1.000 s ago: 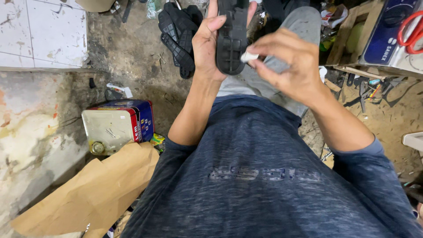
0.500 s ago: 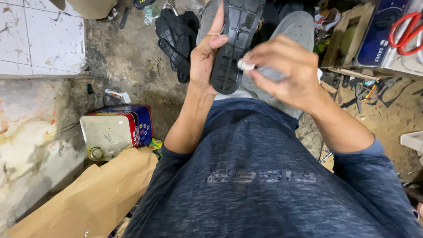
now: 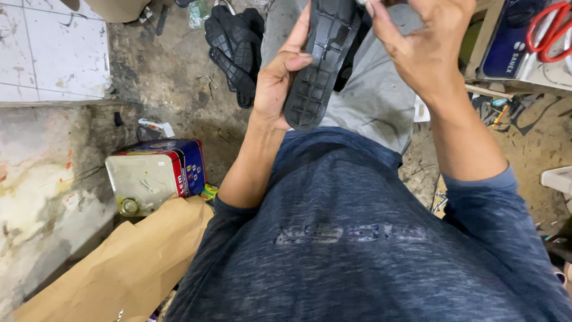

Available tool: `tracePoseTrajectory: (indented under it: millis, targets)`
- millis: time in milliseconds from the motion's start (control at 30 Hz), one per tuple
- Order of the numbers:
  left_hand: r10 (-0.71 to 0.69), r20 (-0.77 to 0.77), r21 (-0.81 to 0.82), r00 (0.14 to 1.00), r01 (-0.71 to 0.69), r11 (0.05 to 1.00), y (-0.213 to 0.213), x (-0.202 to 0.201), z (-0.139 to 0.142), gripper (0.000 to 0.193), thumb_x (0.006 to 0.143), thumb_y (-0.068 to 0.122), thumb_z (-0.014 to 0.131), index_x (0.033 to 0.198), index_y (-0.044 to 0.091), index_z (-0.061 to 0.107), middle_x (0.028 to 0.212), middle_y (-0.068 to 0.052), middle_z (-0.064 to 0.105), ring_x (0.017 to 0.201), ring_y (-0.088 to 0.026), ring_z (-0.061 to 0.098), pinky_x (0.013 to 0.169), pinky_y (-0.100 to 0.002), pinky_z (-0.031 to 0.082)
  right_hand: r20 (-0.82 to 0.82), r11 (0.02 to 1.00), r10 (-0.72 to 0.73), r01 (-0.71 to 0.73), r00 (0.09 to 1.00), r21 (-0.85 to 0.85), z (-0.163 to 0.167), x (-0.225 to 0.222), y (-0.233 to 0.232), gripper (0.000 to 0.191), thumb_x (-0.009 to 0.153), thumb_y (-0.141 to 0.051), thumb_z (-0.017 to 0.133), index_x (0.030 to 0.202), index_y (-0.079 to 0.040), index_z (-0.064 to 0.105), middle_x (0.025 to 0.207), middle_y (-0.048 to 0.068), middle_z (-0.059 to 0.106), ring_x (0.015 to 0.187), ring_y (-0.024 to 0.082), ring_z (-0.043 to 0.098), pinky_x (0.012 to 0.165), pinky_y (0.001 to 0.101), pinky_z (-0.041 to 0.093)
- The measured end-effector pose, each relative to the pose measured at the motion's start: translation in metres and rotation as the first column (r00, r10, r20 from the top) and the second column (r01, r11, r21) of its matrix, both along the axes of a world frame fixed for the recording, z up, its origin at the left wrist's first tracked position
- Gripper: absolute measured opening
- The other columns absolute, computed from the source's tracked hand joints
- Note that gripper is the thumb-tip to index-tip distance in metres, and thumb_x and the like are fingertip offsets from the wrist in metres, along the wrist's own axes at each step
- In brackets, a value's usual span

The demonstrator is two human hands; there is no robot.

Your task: The person sits on the floor and wipes the soles of several black shoes using a small white cloth. They repeatedly dip the cloth into a small white container and rub the textured surfaces of the soles, handling one shoe at a time.

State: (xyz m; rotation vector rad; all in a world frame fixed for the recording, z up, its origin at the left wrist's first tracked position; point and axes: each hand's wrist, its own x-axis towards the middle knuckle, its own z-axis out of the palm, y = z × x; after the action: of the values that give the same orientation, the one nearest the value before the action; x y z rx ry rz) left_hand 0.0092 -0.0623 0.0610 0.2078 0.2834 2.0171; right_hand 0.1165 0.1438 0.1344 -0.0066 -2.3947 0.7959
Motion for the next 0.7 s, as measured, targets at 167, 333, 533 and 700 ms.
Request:
tracePoseTrajectory:
  millis: [167,333,533,700]
  targets:
    - [0.05,0.035,-0.029,0.998,-0.049,0.998,0.002,-0.009,-0.015,0.071,0.102,0.002,0.046,0.168,0.012,0.02,0.143,-0.018,0.058,0.106,-0.024,0.07,0.094,-0.033,0.06,0.006,0.982,0.185,-0.185,0.983,0.034,-0.005,0.01,-0.03,0.018,0.097,0.001,0.082,0.114,0.002,0.074,0.117,0.013,0.074,0.105,0.025,0.07,0.087,0.0346,0.053]
    - [0.106,0.022,0.079,0.994,-0.107,0.991,-0.001,-0.022,-0.022,0.062,0.109,0.001,0.043,0.168,0.011,0.024,0.146,-0.019,0.059,0.116,-0.027,0.068,0.102,-0.037,0.056,-0.003,0.921,0.382,-0.381,0.924,-0.082,-0.006,0.029,-0.08,0.019,0.089,-0.001,0.085,0.105,0.003,0.075,0.109,0.014,0.073,0.094,0.025,0.067,0.081,0.037,0.051]
    - [0.074,-0.045,0.067,0.996,-0.071,0.995,0.009,-0.008,-0.017,0.069,0.103,0.001,0.045,0.167,0.011,0.02,0.15,-0.025,0.052,0.135,-0.035,0.057,0.119,-0.041,0.048,0.039,0.969,0.243,-0.241,0.969,-0.045,0.006,0.01,-0.054,0.021,0.095,0.001,0.085,0.113,0.004,0.073,0.112,0.014,0.072,0.103,0.029,0.068,0.089,0.0364,0.054]
    - [0.094,0.008,-0.007,0.996,-0.094,0.996,0.009,-0.011,-0.007,0.082,0.098,0.002,0.047,0.171,0.014,0.012,0.155,-0.021,0.045,0.14,-0.034,0.053,0.122,-0.04,0.045,-0.035,0.915,0.388,-0.39,0.921,-0.106,-0.002,0.011,-0.07,0.021,0.09,0.002,0.086,0.105,0.003,0.072,0.112,0.014,0.073,0.103,0.028,0.069,0.088,0.0385,0.054]
